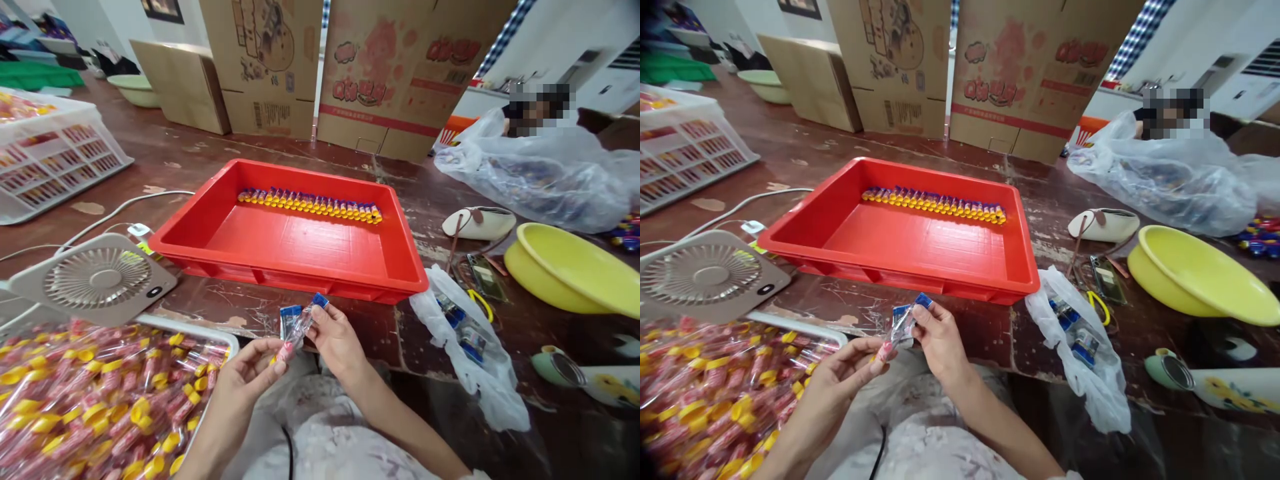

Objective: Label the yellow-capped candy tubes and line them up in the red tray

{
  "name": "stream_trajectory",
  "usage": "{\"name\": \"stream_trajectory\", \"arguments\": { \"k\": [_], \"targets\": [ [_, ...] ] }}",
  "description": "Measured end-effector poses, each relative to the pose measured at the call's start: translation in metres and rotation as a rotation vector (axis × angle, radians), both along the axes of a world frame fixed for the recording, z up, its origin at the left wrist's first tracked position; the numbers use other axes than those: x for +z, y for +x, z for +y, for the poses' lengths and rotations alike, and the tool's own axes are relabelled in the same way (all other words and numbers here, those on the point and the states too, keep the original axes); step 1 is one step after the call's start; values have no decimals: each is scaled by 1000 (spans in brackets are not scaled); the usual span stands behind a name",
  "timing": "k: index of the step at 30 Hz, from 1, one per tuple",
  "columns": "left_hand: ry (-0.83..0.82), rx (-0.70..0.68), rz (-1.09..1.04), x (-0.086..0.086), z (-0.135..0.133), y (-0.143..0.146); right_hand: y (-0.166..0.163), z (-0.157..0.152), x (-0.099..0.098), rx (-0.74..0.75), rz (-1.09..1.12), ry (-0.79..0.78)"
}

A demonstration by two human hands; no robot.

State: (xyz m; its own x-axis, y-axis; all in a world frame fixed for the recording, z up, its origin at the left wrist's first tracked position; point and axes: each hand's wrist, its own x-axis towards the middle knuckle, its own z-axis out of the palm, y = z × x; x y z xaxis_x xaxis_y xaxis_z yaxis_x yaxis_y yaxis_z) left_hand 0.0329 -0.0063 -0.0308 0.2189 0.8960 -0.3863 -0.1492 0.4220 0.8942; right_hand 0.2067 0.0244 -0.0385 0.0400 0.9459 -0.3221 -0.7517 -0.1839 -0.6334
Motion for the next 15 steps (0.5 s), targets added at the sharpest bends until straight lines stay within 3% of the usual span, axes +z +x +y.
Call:
{"name": "stream_trajectory", "arguments": {
  "k": [8,15],
  "targets": [
    [-13,32,-17,-6,3,4,-3,-1,-1,54,72,22],
    [2,3,-33,-5,2,4,-9,-7,-6,95,-290,135]
  ]
}}
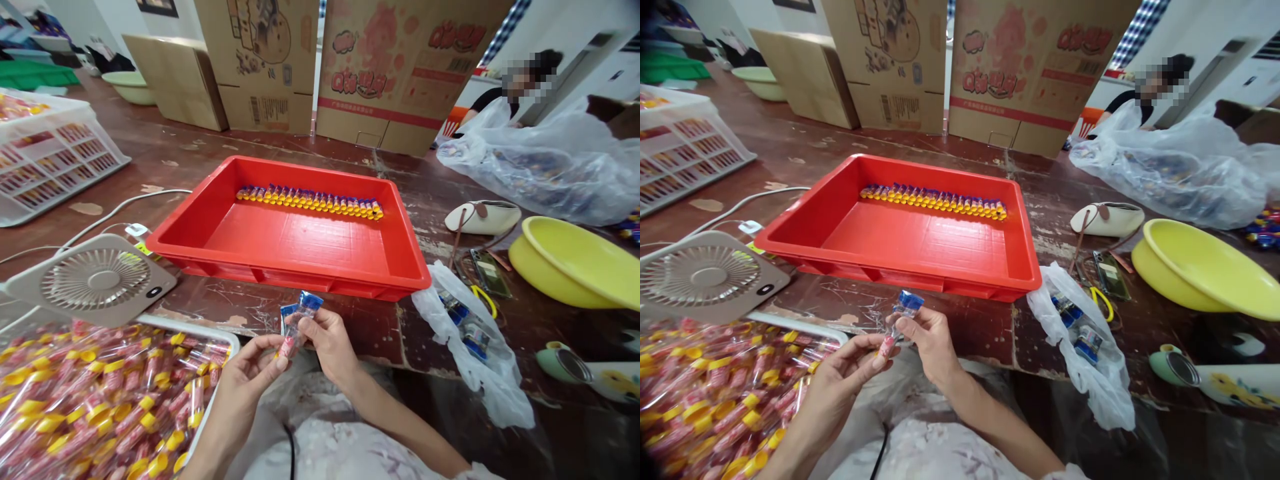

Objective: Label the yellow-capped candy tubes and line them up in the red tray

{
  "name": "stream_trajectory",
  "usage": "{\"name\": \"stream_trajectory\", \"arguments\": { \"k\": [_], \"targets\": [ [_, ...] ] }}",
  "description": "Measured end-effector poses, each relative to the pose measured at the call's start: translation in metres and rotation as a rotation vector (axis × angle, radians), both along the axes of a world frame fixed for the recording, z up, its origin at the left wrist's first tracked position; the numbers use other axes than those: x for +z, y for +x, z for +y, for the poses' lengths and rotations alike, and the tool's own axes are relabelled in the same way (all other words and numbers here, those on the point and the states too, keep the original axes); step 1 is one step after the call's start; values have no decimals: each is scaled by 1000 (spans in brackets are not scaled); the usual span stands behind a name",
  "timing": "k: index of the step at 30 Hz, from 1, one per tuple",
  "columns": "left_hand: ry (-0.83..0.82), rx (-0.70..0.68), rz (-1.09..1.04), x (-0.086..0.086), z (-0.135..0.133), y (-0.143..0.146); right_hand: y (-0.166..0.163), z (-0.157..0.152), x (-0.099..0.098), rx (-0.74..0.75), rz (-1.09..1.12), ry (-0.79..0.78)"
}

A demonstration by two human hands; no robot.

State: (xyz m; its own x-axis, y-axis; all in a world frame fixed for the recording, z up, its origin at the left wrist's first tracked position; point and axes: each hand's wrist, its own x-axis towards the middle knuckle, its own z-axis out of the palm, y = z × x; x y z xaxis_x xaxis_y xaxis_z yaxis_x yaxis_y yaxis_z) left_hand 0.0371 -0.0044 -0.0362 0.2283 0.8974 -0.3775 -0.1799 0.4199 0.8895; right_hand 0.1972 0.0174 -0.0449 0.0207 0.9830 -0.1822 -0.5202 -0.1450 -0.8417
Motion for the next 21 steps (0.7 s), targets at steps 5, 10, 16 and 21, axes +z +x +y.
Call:
{"name": "stream_trajectory", "arguments": {
  "k": [5,10,16,21],
  "targets": [
    [59,96,-61,0,3,3,-7,-5,-4,99,-69,77],
    [72,53,-101,8,8,1,-11,-7,-4,91,-35,59],
    [38,95,-70,10,10,0,-13,-6,-2,99,110,-4],
    [12,240,-76,5,12,9,-19,-9,-2,99,143,-8]
  ]
}}
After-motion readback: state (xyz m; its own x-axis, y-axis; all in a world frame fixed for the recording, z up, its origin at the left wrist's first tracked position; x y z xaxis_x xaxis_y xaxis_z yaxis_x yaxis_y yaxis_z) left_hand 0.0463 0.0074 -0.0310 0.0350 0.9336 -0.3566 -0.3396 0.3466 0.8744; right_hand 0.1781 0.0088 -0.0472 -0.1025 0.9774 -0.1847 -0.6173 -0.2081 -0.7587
